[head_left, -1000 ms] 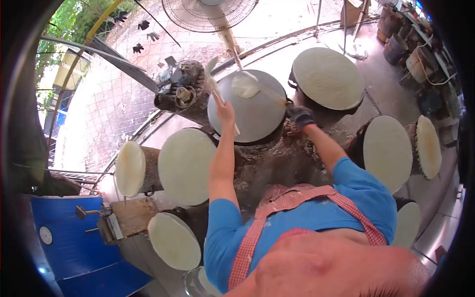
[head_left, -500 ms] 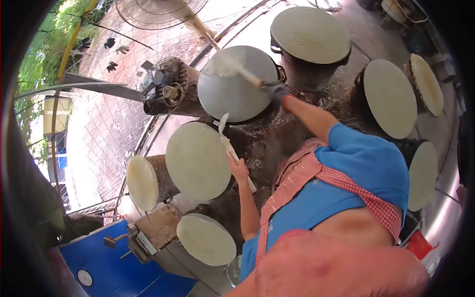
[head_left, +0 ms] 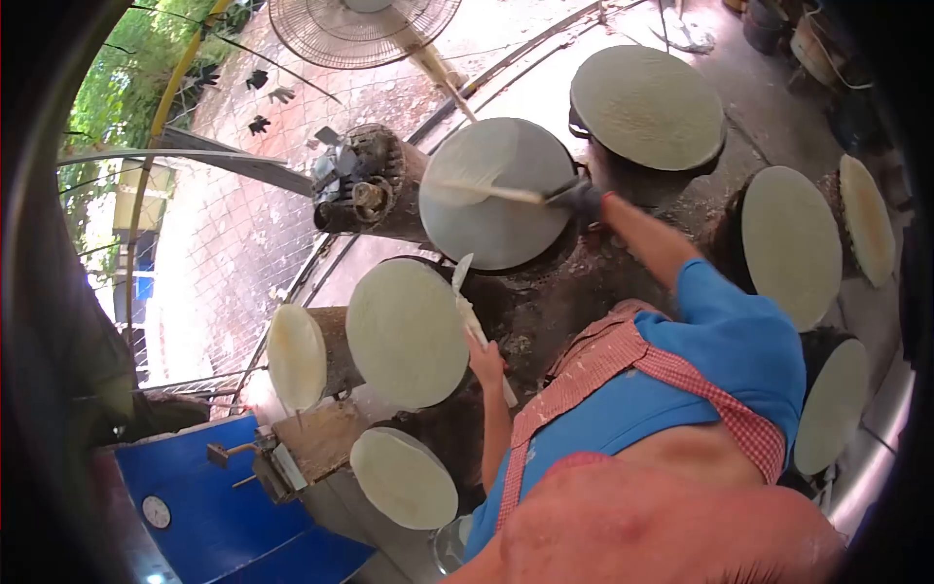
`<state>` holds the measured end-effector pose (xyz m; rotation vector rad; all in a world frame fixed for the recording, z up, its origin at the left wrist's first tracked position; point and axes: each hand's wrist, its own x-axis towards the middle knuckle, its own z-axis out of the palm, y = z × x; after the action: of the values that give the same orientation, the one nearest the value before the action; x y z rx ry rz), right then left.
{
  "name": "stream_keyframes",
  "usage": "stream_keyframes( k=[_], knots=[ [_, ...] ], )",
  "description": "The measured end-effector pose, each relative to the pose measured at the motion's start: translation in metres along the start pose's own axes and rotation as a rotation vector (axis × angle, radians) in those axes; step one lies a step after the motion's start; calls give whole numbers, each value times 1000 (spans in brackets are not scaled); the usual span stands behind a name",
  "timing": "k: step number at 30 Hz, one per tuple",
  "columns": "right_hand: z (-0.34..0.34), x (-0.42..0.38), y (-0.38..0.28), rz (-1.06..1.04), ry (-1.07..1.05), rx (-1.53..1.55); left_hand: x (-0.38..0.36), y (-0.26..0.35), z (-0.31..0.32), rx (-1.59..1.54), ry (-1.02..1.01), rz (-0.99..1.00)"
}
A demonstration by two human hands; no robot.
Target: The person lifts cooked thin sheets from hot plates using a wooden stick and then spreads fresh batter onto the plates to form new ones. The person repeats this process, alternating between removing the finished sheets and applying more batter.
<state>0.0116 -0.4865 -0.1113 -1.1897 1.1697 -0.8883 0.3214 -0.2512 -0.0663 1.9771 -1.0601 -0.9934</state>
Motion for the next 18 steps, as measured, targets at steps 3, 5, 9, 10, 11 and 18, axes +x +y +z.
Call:
stream_keyframes(
  k=[3,5,9,10,11,18],
  knots=[
    [-43,29,-32,536,209,150,-4,11,8,-37,32,-39],
    [-25,26,-27,664,296,153,-10,27,11,-21,31,-111],
    [-30,9,-30,188,19,309,-2,-3,22,41,112,-94],
    [-47,24,-24,286,5,201,-3,-7,25,61,147,-70],
    [-63,40,-20,383,-21,91,-6,1,23,53,133,-137],
    [-41,68,-6,328,-300,258,-13,34,27,-50,142,-234]
  ],
)
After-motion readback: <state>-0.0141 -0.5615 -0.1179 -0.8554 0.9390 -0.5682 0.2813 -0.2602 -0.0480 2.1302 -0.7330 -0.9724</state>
